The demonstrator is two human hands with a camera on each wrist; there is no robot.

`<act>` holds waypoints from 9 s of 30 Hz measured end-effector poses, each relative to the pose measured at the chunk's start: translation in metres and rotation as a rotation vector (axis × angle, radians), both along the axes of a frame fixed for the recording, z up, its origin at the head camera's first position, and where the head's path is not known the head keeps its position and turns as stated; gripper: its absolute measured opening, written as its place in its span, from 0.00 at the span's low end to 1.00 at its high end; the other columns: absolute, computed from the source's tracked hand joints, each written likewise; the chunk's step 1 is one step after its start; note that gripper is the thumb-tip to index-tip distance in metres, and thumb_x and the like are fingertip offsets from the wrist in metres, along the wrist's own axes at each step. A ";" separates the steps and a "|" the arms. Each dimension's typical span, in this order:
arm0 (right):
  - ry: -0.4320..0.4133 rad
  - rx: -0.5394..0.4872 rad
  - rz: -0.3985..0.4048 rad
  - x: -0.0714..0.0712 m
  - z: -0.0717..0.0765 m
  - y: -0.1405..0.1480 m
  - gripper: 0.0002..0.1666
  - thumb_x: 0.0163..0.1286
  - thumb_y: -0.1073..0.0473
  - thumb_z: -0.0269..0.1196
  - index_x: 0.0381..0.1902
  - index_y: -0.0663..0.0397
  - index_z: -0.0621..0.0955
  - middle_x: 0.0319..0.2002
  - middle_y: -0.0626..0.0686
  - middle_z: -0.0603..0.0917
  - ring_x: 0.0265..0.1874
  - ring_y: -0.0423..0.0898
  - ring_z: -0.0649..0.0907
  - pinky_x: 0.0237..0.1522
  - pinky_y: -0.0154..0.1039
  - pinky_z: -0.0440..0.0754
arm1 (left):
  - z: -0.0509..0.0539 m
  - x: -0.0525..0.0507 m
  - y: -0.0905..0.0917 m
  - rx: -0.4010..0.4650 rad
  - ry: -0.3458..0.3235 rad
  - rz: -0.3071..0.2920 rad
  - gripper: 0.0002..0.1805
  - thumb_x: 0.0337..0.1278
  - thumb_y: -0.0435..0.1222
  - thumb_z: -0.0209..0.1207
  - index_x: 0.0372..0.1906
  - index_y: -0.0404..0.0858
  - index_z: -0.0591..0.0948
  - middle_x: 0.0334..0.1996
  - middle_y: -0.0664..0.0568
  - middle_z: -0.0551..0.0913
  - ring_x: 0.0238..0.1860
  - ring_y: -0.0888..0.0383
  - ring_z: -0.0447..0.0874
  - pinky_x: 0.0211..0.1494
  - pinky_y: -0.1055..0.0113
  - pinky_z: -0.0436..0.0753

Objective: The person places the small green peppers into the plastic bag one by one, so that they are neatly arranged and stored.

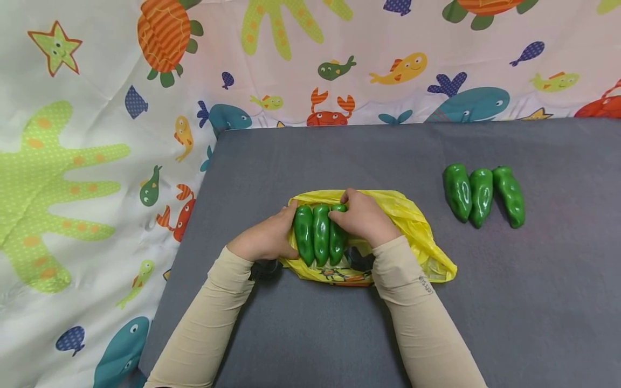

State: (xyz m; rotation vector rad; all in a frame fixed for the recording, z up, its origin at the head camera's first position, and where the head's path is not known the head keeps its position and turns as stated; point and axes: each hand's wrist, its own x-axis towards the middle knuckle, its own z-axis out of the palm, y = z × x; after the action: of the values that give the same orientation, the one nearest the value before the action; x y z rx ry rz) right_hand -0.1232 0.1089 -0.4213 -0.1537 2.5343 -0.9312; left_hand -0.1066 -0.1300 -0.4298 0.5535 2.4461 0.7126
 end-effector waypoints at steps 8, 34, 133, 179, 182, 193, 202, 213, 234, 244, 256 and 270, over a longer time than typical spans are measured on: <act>-0.024 -0.001 -0.008 0.002 0.005 0.004 0.31 0.74 0.44 0.64 0.62 0.63 0.76 0.42 0.59 0.84 0.40 0.54 0.81 0.44 0.49 0.79 | -0.001 -0.001 -0.002 -0.013 -0.011 0.005 0.70 0.40 0.31 0.76 0.84 0.28 0.40 0.76 0.29 0.64 0.77 0.40 0.63 0.74 0.52 0.71; -0.028 -0.006 -0.065 0.005 0.033 0.046 0.41 0.77 0.37 0.60 0.71 0.64 0.72 0.61 0.72 0.79 0.55 0.65 0.82 0.50 0.58 0.81 | 0.002 -0.006 -0.010 -0.029 0.069 -0.016 0.31 0.83 0.34 0.38 0.83 0.27 0.53 0.72 0.34 0.73 0.67 0.46 0.77 0.70 0.52 0.75; 0.208 0.132 -0.491 -0.008 -0.015 0.161 0.40 0.69 0.58 0.64 0.71 0.78 0.67 0.63 0.82 0.72 0.64 0.75 0.67 0.66 0.68 0.65 | -0.001 -0.004 -0.005 -0.057 0.125 0.015 0.28 0.82 0.33 0.40 0.79 0.26 0.61 0.52 0.38 0.84 0.39 0.51 0.82 0.50 0.57 0.82; 0.082 -0.003 -0.385 0.006 0.033 0.133 0.55 0.71 0.49 0.64 0.82 0.69 0.50 0.65 0.81 0.69 0.56 0.73 0.76 0.51 0.66 0.79 | -0.001 -0.004 -0.003 -0.083 0.114 0.020 0.29 0.82 0.33 0.42 0.79 0.25 0.59 0.66 0.34 0.79 0.53 0.48 0.82 0.62 0.55 0.80; 0.073 -0.027 -0.357 0.008 0.038 0.128 0.55 0.71 0.50 0.65 0.82 0.68 0.50 0.66 0.81 0.68 0.56 0.73 0.76 0.52 0.67 0.78 | -0.001 -0.004 -0.003 -0.080 0.117 0.019 0.28 0.82 0.33 0.42 0.79 0.26 0.61 0.62 0.36 0.81 0.49 0.49 0.83 0.58 0.55 0.81; 0.058 -0.053 -0.264 0.010 0.046 0.109 0.53 0.73 0.51 0.63 0.82 0.66 0.49 0.66 0.80 0.66 0.57 0.73 0.74 0.53 0.69 0.77 | 0.000 -0.003 -0.004 -0.074 0.132 0.008 0.27 0.83 0.33 0.42 0.78 0.25 0.61 0.62 0.35 0.81 0.49 0.48 0.83 0.58 0.55 0.81; 0.052 -0.061 -0.180 0.012 0.049 0.089 0.52 0.72 0.52 0.63 0.81 0.67 0.49 0.62 0.76 0.69 0.48 0.66 0.79 0.45 0.58 0.82 | 0.000 -0.003 -0.004 -0.060 0.131 0.010 0.26 0.83 0.33 0.41 0.77 0.26 0.64 0.57 0.36 0.83 0.46 0.49 0.83 0.55 0.55 0.82; 0.010 -0.109 -0.041 0.009 0.037 0.064 0.48 0.72 0.57 0.64 0.77 0.66 0.51 0.59 0.75 0.73 0.45 0.62 0.81 0.41 0.49 0.82 | -0.002 -0.003 -0.005 -0.062 0.124 0.010 0.27 0.83 0.33 0.40 0.79 0.26 0.61 0.62 0.35 0.81 0.50 0.48 0.83 0.58 0.55 0.81; -0.069 -0.108 0.115 0.012 0.024 0.045 0.40 0.69 0.61 0.66 0.67 0.69 0.57 0.44 0.67 0.76 0.35 0.54 0.79 0.35 0.45 0.77 | -0.001 -0.004 -0.003 -0.084 0.113 0.015 0.29 0.82 0.33 0.41 0.79 0.25 0.59 0.64 0.35 0.80 0.52 0.48 0.82 0.60 0.55 0.81; -0.113 -0.066 0.138 0.007 0.013 0.046 0.39 0.70 0.57 0.66 0.67 0.68 0.58 0.38 0.59 0.75 0.37 0.53 0.75 0.37 0.44 0.74 | 0.001 -0.005 -0.002 -0.085 0.109 0.010 0.27 0.82 0.32 0.42 0.77 0.24 0.62 0.61 0.33 0.81 0.50 0.48 0.82 0.60 0.54 0.81; -0.123 -0.062 0.125 0.004 0.003 0.041 0.40 0.68 0.56 0.66 0.66 0.68 0.57 0.39 0.60 0.73 0.37 0.54 0.75 0.38 0.46 0.74 | 0.000 -0.005 -0.002 -0.085 0.117 0.009 0.26 0.82 0.33 0.42 0.75 0.24 0.65 0.59 0.35 0.82 0.51 0.48 0.82 0.60 0.54 0.81; -0.228 -0.165 0.086 0.005 0.001 0.037 0.44 0.70 0.59 0.64 0.71 0.66 0.52 0.41 0.61 0.76 0.22 0.48 0.74 0.28 0.44 0.78 | 0.000 -0.004 -0.003 -0.089 0.112 0.009 0.30 0.82 0.33 0.41 0.80 0.24 0.58 0.71 0.33 0.75 0.67 0.45 0.78 0.71 0.53 0.75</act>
State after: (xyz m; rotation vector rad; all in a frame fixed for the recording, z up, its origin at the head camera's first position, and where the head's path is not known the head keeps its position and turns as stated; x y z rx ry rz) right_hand -0.1178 0.1464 -0.4203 -0.1935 2.2260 -1.0588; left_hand -0.1105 -0.1328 -0.4296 0.5622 2.5710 0.5868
